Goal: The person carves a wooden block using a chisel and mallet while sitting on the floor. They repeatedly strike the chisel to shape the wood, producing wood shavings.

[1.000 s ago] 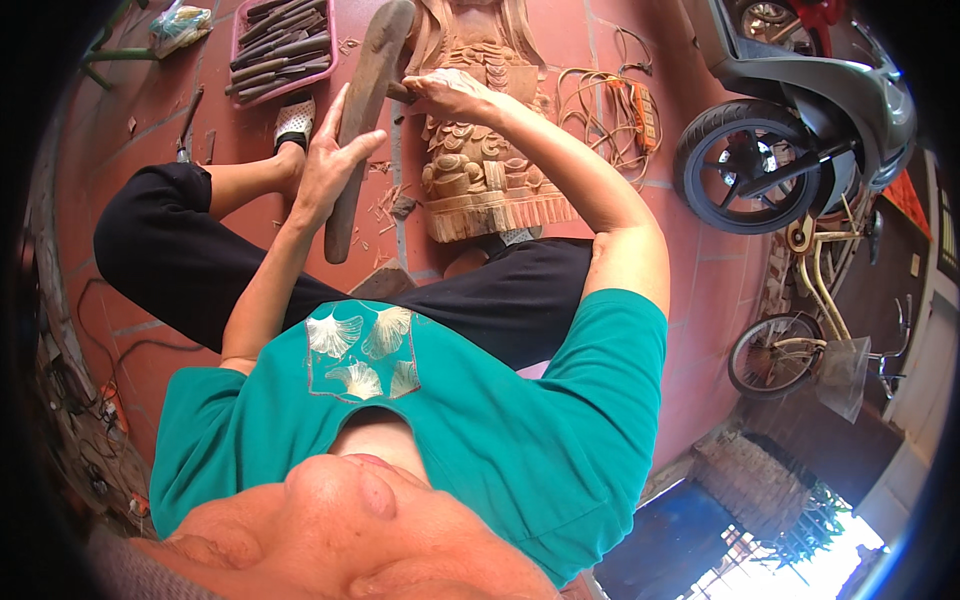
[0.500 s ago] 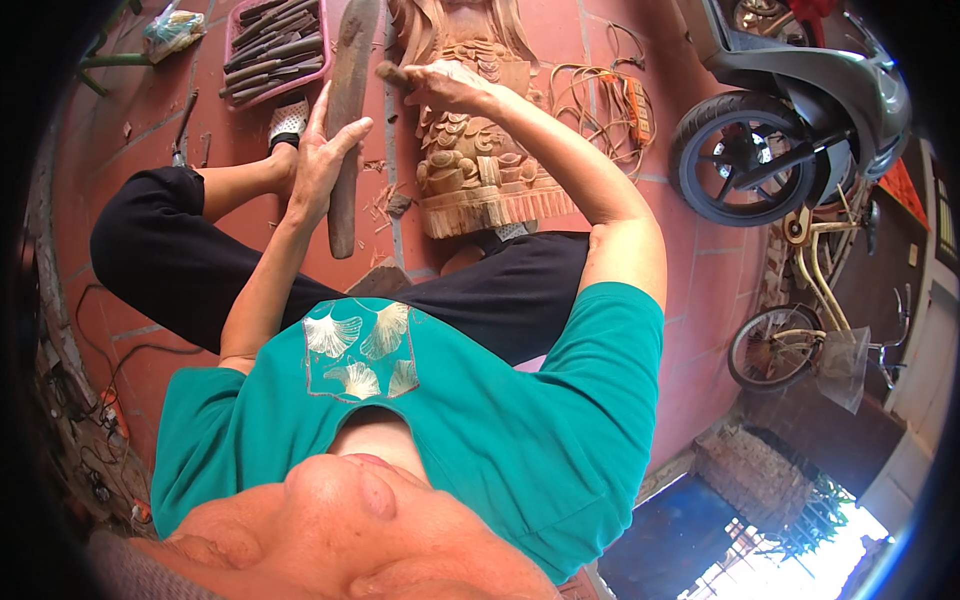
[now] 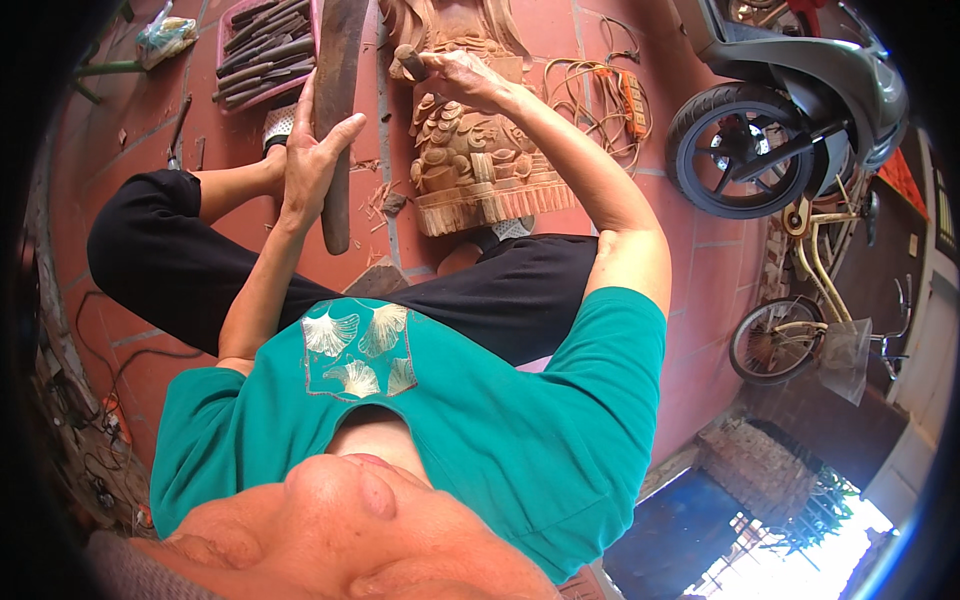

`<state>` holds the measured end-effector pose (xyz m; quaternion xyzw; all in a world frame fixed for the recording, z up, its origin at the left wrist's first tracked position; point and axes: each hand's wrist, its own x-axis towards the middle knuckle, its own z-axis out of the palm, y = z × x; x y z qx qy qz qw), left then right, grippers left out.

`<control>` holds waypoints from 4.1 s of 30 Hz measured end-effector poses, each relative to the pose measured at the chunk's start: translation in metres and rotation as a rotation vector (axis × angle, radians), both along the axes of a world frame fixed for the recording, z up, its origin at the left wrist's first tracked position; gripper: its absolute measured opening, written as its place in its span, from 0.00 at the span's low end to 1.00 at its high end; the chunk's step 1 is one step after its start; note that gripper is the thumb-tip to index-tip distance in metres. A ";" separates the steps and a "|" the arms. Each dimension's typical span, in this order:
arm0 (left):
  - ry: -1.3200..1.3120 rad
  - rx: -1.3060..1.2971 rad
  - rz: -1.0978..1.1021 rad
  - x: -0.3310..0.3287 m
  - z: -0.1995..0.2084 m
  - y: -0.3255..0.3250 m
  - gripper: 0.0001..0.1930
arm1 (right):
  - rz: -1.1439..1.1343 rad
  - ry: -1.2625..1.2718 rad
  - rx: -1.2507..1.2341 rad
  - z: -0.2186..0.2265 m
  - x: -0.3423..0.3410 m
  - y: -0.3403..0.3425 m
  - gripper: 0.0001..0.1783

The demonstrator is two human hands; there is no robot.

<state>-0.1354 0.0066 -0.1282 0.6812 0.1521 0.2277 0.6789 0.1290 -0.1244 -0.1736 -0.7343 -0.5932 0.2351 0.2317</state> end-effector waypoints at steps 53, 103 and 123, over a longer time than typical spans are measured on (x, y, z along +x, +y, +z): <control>0.023 0.055 -0.028 0.003 -0.020 -0.013 0.46 | -0.166 -0.062 0.117 0.017 0.014 -0.023 0.19; 0.096 0.018 -0.112 0.002 -0.020 -0.010 0.43 | -0.081 -0.106 0.122 0.036 0.007 -0.045 0.19; -0.043 0.065 -0.068 -0.001 0.004 -0.027 0.44 | -0.067 -0.052 -0.051 0.041 -0.002 -0.054 0.13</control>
